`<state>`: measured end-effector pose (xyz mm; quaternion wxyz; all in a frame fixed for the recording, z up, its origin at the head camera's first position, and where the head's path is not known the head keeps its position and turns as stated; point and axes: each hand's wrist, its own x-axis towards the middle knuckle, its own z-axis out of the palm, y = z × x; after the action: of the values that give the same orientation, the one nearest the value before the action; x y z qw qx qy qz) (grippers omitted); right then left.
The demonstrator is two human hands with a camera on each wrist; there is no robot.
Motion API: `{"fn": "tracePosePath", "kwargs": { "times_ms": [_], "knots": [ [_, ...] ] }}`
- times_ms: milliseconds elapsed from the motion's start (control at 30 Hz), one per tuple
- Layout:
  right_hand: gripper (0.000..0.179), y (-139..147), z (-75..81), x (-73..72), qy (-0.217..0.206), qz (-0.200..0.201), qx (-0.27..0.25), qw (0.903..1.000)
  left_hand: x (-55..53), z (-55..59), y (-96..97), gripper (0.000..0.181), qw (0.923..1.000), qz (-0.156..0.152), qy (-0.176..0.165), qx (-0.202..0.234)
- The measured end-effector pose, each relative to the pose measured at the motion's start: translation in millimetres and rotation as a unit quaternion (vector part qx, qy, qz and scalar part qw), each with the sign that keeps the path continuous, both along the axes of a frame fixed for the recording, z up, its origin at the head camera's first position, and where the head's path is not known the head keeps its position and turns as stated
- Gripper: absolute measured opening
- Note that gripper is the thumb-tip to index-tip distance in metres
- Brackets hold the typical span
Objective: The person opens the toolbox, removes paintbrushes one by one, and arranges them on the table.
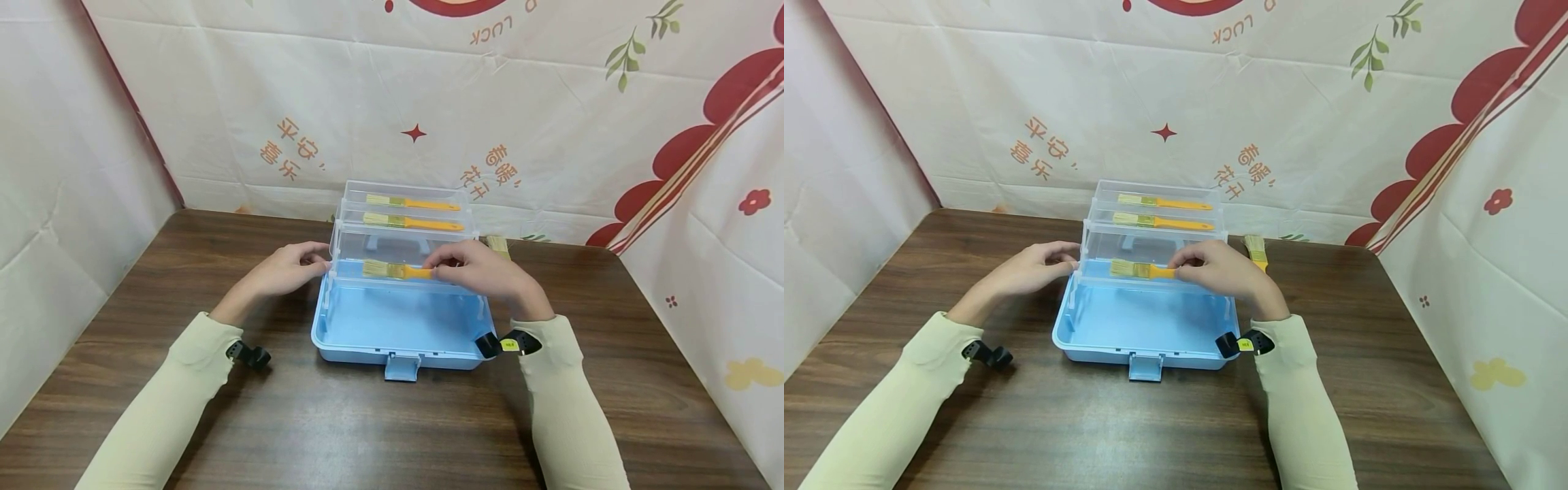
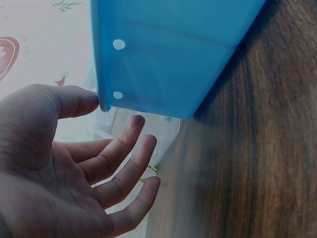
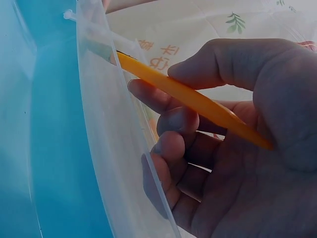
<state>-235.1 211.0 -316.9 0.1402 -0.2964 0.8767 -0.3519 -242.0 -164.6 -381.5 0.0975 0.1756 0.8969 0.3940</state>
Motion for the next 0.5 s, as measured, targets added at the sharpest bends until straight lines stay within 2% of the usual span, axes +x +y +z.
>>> {"fn": "tracePosePath", "kwargs": {
  "times_ms": [500],
  "knots": [
    [0.019,0.2,1.0,1.0,-0.007,-0.025,0.008,0.9996,1.0,0.7,0.1,0.059,1.0,0.0,0.002,-0.001]
  ]
}}
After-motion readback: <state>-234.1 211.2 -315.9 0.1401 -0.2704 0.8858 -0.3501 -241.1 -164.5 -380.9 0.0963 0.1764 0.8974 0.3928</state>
